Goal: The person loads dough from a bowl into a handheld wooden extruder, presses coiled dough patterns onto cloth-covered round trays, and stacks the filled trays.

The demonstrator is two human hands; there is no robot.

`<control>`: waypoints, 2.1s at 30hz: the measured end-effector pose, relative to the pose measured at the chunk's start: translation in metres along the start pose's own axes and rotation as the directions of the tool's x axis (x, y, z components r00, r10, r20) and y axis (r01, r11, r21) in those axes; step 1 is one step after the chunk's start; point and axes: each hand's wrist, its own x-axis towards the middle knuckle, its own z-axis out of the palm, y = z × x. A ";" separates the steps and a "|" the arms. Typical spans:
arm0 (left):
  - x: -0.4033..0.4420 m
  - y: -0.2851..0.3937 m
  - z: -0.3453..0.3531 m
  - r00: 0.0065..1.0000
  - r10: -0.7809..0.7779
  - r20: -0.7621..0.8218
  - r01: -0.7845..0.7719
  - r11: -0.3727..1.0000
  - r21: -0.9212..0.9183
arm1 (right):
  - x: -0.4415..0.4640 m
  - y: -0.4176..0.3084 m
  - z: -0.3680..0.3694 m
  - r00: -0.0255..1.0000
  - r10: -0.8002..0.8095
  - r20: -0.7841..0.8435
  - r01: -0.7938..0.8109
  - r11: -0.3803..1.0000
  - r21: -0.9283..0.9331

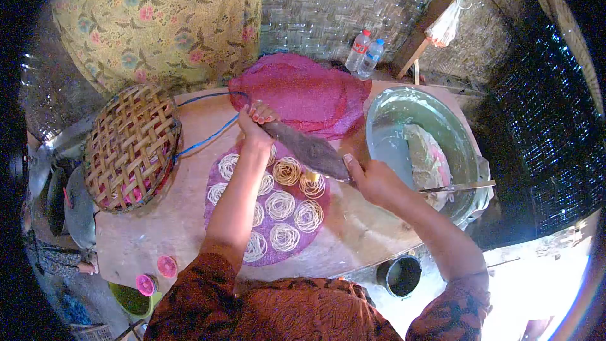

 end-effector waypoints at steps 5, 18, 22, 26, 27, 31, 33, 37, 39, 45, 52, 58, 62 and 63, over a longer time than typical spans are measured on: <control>-0.022 -0.022 -0.009 0.983 0.036 -0.180 -0.025 0.998 0.062 | -0.013 0.009 0.003 0.999 -0.043 0.014 0.042 0.996 0.076; -0.007 -0.027 -0.054 0.973 -0.061 0.223 0.161 0.869 -0.467 | -0.033 0.064 0.072 0.818 -0.524 0.240 -0.395 -0.207 0.895; -0.017 -0.029 -0.045 0.986 -0.063 0.153 0.118 0.915 -0.385 | -0.002 0.058 0.128 0.897 -0.417 0.147 -0.325 -0.398 0.858; -0.015 -0.032 -0.051 0.988 -0.046 0.148 0.098 0.926 -0.364 | 0.012 0.059 0.149 0.846 -0.498 0.192 -0.440 -0.447 0.779; -0.015 -0.033 -0.052 0.987 -0.012 0.163 0.068 0.935 -0.348 | 0.014 0.062 0.153 0.847 -0.497 0.190 -0.438 -0.448 0.779; -0.017 -0.033 -0.050 0.994 0.016 0.108 0.021 0.941 -0.337 | 0.014 0.065 0.157 0.839 -0.488 0.242 -0.471 -0.428 0.772; -0.018 -0.031 -0.044 0.998 0.034 0.059 -0.014 0.952 -0.306 | 0.014 0.065 0.156 0.848 -0.458 0.265 -0.479 -0.452 0.752; -0.018 -0.020 -0.028 0.998 0.028 0.047 -0.010 0.943 -0.332 | 0.014 0.065 0.156 0.844 -0.477 0.246 -0.455 -0.393 0.799; -0.017 -0.011 -0.013 0.998 0.059 0.033 -0.047 0.954 -0.296 | 0.016 0.063 0.157 0.859 -0.451 0.243 -0.426 -0.365 0.828; -0.041 0.034 0.056 0.968 0.124 0.219 -0.094 0.986 -0.141 | 0.038 0.082 0.183 0.949 -0.310 0.059 0.017 0.235 0.972; -0.127 0.082 0.168 0.866 -0.018 0.500 -0.034 0.995 0.094 | 0.053 0.057 0.154 0.921 -0.379 -0.088 0.367 0.922 -0.127; -0.205 0.130 0.223 0.852 -0.179 0.492 -0.088 0.878 0.471 | 0.014 0.027 0.101 0.918 -0.313 -0.245 0.376 0.884 0.280; -0.243 0.134 0.226 0.897 0.001 0.442 -0.270 0.792 0.547 | -0.082 -0.035 0.107 0.698 -0.708 0.107 0.502 0.590 0.632; -0.249 0.126 0.224 0.892 0.045 0.449 -0.315 0.774 0.549 | -0.101 -0.045 0.111 0.650 -0.760 -0.015 0.634 0.530 0.564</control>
